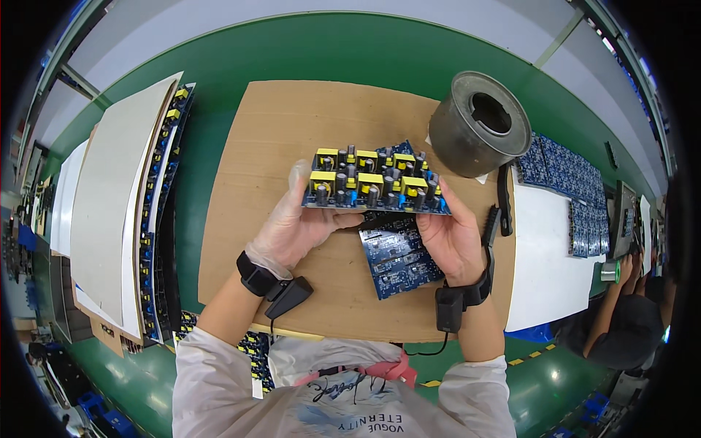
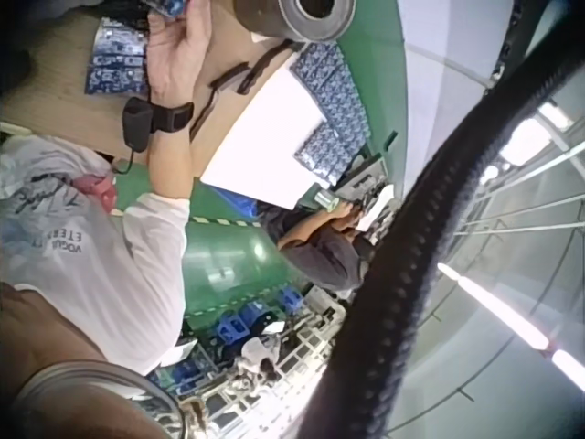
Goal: Inspecting and sorting printed circuit boards at a manual inspection station.
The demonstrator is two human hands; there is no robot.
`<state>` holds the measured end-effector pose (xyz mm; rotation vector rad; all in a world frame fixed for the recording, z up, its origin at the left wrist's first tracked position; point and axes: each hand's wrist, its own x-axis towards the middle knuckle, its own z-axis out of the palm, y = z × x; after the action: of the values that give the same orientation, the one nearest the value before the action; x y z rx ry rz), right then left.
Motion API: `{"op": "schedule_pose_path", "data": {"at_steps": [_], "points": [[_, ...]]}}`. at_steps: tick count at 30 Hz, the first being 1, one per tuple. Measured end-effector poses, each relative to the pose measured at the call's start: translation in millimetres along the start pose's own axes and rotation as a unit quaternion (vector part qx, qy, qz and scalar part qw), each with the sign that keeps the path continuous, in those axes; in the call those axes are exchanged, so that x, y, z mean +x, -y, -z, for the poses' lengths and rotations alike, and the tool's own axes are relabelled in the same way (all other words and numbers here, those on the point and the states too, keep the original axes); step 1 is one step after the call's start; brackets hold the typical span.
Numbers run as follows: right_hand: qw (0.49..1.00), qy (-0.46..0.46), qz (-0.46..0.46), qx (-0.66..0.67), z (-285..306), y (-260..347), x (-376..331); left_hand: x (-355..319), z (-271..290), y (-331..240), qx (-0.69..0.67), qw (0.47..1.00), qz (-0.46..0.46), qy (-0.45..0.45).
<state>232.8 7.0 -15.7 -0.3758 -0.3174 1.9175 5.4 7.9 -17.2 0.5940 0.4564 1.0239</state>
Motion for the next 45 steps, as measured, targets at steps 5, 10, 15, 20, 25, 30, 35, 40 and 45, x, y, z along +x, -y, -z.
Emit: {"op": "schedule_pose_path", "data": {"at_steps": [5,10,15,20,25,30,35,40,45], "points": [[0.998,-0.04,0.014,-0.041,-4,-2,-1,-3,-6,-1,0.023,0.999,-0.033,0.006],[0.999,0.031,0.009,0.005,3,-2,1,-4,-13,-3,0.044,0.998,-0.046,0.001],[0.999,0.044,-0.001,-0.028,2,-2,-1,-6,-12,-4,0.052,0.997,-0.052,0.016],[0.996,0.064,0.007,-0.067,3,-4,-1,-7,-14,-4,0.07,0.995,-0.071,0.031],[0.996,0.067,0.005,-0.066,7,-3,0,-6,-16,-4,0.118,0.987,-0.105,0.016],[0.997,0.067,0.003,-0.049,11,-2,0,-10,-11,-6,0.118,0.99,-0.072,0.019],[0.994,0.095,0.007,-0.049,6,-2,-1,-10,-8,-3,0.094,0.994,-0.051,-0.023],[0.995,0.031,0.019,-0.094,2,-2,-2,-10,-8,-3,0.101,0.994,-0.05,-0.017],[0.987,0.013,0.029,-0.159,-7,-5,-2,-11,-4,-1,0.093,0.994,-0.054,-0.026]]}}
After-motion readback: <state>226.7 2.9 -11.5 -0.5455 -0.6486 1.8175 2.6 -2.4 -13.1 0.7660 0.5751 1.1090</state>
